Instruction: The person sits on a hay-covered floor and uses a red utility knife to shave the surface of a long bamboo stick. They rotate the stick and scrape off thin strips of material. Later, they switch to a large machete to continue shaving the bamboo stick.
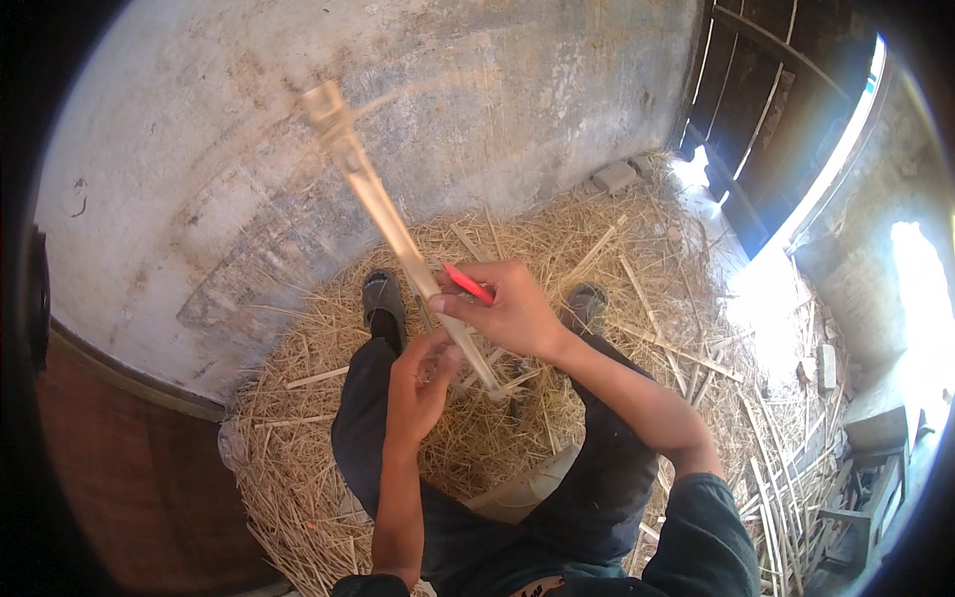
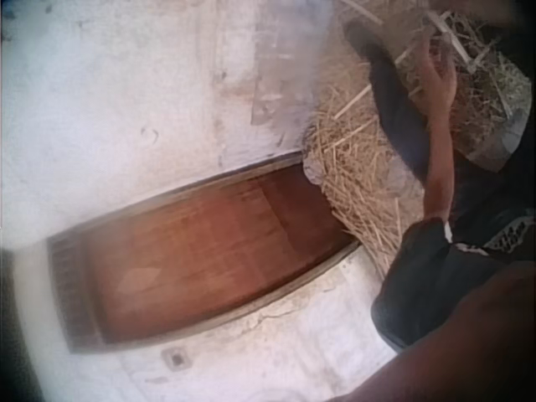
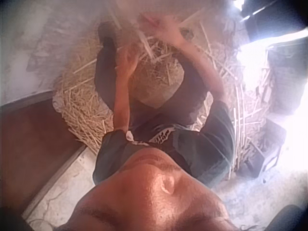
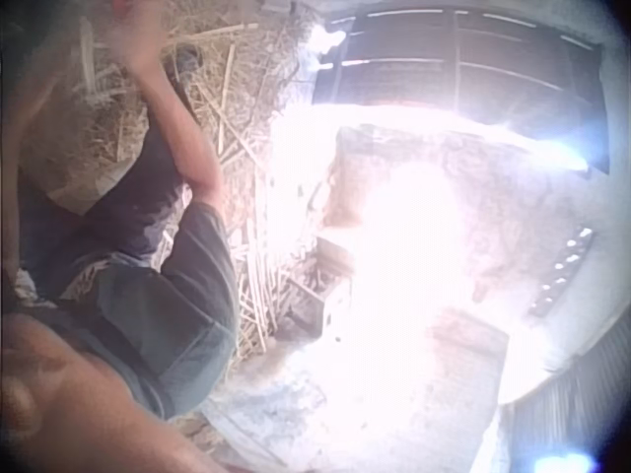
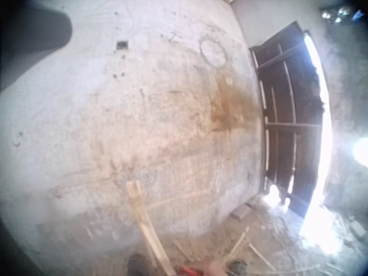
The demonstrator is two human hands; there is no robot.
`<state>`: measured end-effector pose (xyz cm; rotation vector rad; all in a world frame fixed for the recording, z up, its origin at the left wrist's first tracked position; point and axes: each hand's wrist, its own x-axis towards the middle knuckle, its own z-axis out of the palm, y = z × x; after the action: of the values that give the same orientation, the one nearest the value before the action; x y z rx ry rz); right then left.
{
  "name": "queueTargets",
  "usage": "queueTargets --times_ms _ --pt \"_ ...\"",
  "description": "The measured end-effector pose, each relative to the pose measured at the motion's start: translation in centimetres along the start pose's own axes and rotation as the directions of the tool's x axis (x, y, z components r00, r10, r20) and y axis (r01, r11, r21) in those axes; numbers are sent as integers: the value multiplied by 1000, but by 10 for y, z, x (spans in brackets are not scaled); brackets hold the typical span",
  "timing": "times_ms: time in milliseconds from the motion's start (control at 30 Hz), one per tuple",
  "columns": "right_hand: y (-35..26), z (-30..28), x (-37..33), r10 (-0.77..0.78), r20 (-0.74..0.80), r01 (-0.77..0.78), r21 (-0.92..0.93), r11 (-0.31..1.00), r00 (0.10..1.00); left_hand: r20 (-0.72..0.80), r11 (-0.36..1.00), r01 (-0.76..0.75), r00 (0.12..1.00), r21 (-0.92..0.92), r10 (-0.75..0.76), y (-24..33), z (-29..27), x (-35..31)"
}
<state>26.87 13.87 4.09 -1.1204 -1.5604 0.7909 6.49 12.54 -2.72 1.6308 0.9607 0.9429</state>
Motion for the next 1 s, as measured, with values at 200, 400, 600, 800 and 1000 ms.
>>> queueTargets --times_ms 200,400,600,800,1000 --pt "1 0 -4 57 -31 -61 -145 988 998 -129 994 -47 991 -99 34 15 -11 5" --pt "16 2 -11 33 -11 -34 -63 997 999 -521 975 -220 834 -14 181 77 -57 18" --pt "24 3 -18 8 46 -2 -125 992 999 -486 772 -346 621 534 614 128 -58 46" --pt "20 6 -19 -85 114 105 -179 978 990 -571 923 -375 741 84 353 121 -65 68" --pt "17 -1 -22 95 68 -90 -75 993 993 -527 931 -311 768 191 364 127 -77 60"
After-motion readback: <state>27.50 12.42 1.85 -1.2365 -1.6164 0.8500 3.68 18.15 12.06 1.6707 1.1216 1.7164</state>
